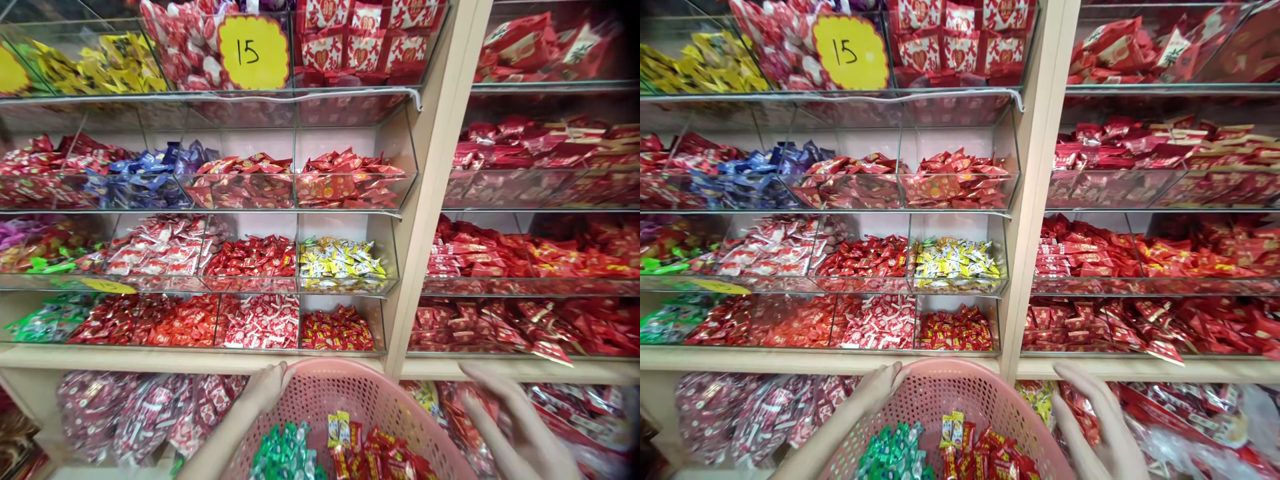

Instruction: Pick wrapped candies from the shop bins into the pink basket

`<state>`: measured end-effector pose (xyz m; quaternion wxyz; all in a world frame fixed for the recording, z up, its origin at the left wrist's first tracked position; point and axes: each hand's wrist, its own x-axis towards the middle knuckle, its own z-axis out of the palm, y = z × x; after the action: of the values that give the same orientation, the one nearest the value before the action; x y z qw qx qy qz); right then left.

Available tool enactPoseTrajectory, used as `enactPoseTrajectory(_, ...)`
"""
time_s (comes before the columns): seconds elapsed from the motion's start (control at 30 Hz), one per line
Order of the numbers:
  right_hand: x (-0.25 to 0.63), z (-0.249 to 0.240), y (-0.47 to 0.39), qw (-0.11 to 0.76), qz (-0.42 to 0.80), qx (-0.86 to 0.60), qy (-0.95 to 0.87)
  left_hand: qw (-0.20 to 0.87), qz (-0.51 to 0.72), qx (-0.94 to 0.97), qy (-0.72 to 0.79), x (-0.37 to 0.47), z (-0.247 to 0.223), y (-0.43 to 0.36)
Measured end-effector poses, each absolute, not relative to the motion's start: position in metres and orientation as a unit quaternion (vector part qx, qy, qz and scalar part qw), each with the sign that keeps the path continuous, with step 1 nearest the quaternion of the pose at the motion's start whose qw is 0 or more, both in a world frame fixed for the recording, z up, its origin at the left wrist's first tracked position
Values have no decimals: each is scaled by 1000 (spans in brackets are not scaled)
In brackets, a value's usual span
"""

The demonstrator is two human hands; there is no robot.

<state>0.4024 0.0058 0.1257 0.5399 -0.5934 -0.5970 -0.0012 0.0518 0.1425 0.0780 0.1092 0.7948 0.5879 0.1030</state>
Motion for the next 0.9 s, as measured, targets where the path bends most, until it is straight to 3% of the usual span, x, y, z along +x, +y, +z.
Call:
enactPoseTrajectory(0.13, 365, 219, 73, 493, -128, -474, -718, 119, 106, 795, 585, 51, 79, 144)
enactPoseTrajectory(0.27, 339, 255, 125, 453, -144, -454, -754, 134, 111, 793, 584, 49, 78, 144)
enactPoseTrajectory(0.53, 333, 250, 161, 471, -114, -462, -743, 81, 55, 798, 594, 51, 81, 142)
enactPoseTrajectory(0.77, 329, 259, 139, 634, -128, -371, -666, 59, 20, 802, 594, 57, 86, 139)
enactPoseTrajectory(0.83, 321, 244, 124, 618, -86, -366, -690, 62, 8, 801, 596, 59, 88, 139)
enactPoseTrajectory(0.9, 310, 212, 113, 527, -13, -373, -764, 65, -2, 799, 597, 60, 89, 139)
